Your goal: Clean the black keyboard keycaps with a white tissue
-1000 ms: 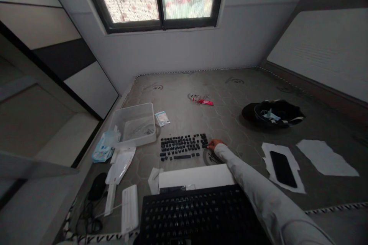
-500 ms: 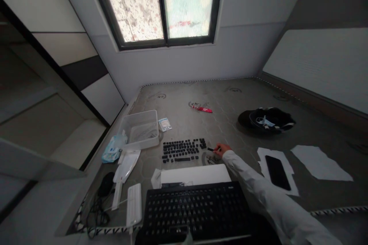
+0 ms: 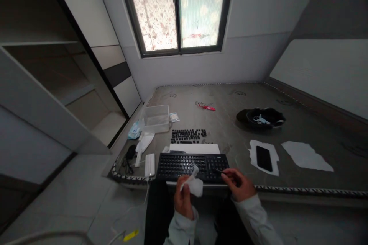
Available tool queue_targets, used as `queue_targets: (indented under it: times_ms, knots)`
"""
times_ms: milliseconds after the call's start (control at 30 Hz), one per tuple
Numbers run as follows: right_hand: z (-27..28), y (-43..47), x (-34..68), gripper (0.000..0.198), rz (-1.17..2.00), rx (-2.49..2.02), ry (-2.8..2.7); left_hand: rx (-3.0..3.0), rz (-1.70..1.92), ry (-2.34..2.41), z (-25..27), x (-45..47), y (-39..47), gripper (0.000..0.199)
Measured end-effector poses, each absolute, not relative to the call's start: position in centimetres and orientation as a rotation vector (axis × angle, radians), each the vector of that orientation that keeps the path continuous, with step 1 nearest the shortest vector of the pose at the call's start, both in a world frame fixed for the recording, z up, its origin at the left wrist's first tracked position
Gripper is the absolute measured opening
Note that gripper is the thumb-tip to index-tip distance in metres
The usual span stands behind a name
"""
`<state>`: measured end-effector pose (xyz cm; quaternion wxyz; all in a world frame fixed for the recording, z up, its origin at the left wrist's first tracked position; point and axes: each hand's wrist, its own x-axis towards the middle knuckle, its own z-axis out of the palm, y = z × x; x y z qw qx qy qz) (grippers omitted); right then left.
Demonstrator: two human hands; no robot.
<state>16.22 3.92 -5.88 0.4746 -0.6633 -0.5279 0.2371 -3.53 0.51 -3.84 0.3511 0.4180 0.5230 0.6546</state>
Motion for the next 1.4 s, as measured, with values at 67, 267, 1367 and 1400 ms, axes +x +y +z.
queue_targets:
  times_ms: [67,267,1367,1400]
  knots:
    - [-5.7,-0.3,14.8,0.036,0.620,-1.623,-1.245,1.376,1.641,1.327,-2.6,-2.9,-1.2,0.044]
    - [-4.0,-5.7,13.9,0.025,0.747,-1.494,-1.220,2.307,1.119,0.817,0.4,-1.9,-4.8,0.046]
    - [0.4,-9.3,11.5,0.024,0.451,-1.213,-1.447,1.361,1.173,1.272,-0.6,-1.3,-6.8,0.055]
    - [0.2,-9.3,11.5,0.025,0.455,-1.241,-1.408,1.333,1.184,1.265,-0.6,-1.3,-6.7,0.054]
